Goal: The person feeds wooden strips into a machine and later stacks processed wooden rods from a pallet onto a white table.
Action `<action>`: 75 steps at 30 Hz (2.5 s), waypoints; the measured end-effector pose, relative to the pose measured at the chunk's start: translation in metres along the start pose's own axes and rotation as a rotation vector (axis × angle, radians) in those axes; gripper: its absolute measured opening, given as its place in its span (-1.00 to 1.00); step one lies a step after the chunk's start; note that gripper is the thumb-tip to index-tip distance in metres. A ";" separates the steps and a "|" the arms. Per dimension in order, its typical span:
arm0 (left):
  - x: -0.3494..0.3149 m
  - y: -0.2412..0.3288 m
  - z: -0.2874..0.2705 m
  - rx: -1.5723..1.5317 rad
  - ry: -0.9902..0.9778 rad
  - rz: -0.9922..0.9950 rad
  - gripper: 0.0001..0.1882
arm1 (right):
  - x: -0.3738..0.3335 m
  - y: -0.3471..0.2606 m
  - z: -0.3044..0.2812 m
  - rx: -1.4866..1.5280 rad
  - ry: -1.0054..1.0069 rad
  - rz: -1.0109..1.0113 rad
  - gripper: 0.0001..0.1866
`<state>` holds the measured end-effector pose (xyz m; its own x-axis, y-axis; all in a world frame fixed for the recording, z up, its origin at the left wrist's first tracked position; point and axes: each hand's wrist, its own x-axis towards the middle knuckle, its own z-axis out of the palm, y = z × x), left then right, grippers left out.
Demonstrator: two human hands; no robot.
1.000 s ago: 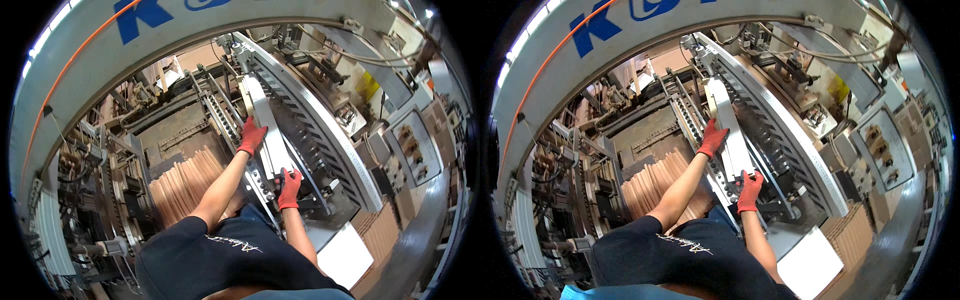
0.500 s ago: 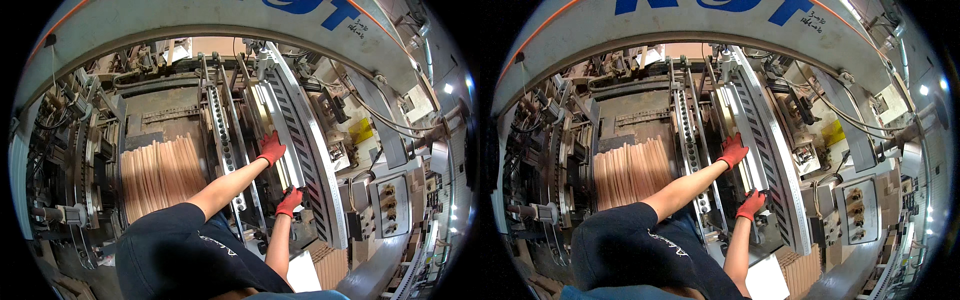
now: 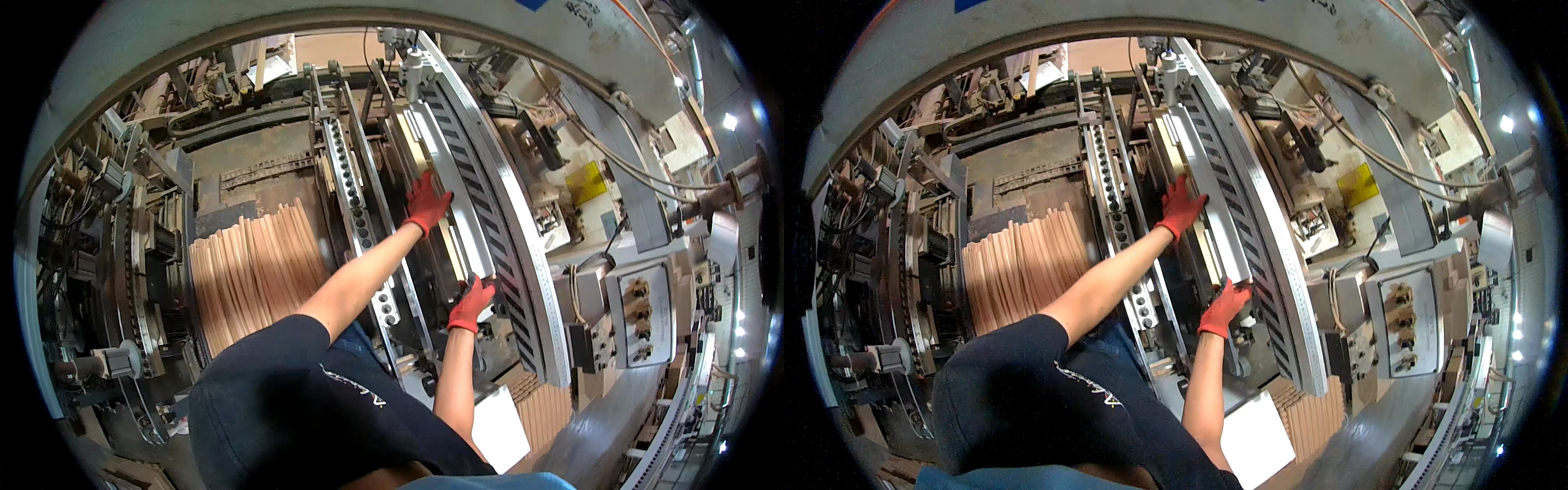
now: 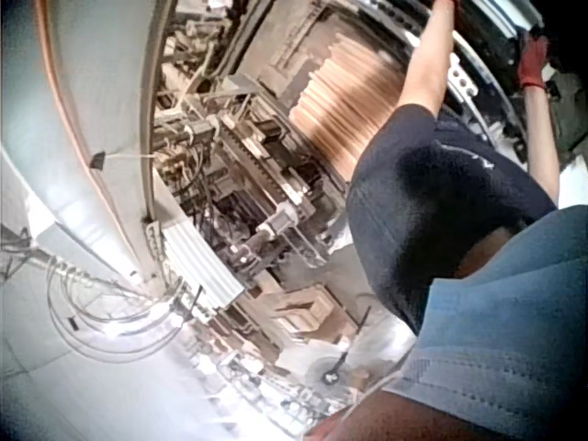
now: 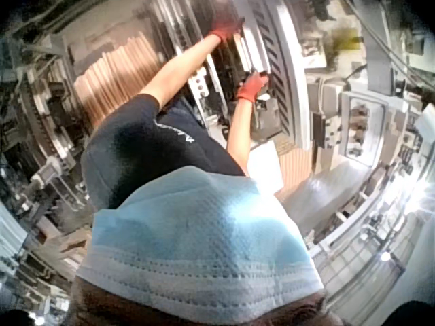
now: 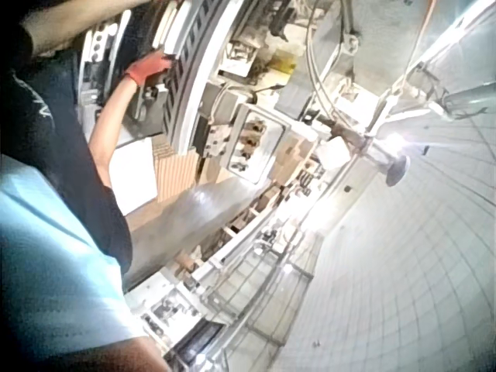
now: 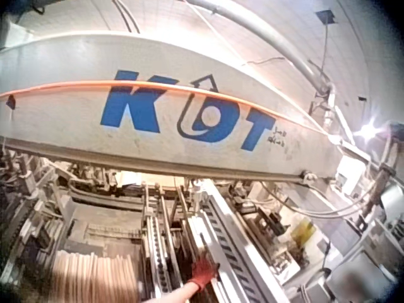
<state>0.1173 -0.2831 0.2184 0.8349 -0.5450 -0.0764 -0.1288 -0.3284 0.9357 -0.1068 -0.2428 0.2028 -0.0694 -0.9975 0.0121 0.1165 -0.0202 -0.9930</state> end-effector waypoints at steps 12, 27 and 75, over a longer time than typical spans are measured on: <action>0.017 0.009 0.001 0.198 -0.034 0.085 -0.14 | -0.014 -0.032 -0.004 -0.210 -0.111 -0.014 -0.87; 0.021 0.000 0.010 0.141 -0.047 0.216 -0.17 | 0.004 -0.022 -0.025 0.142 -0.089 0.262 -0.77; 0.098 -0.040 0.070 -0.629 0.268 -0.339 -0.35 | -0.030 -0.053 -0.053 -0.078 -0.365 0.236 -0.34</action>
<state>0.1665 -0.3775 0.1494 0.8860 -0.2608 -0.3833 0.4199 0.1009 0.9020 -0.1633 -0.2078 0.2485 0.3063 -0.9329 -0.1894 0.0113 0.2025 -0.9792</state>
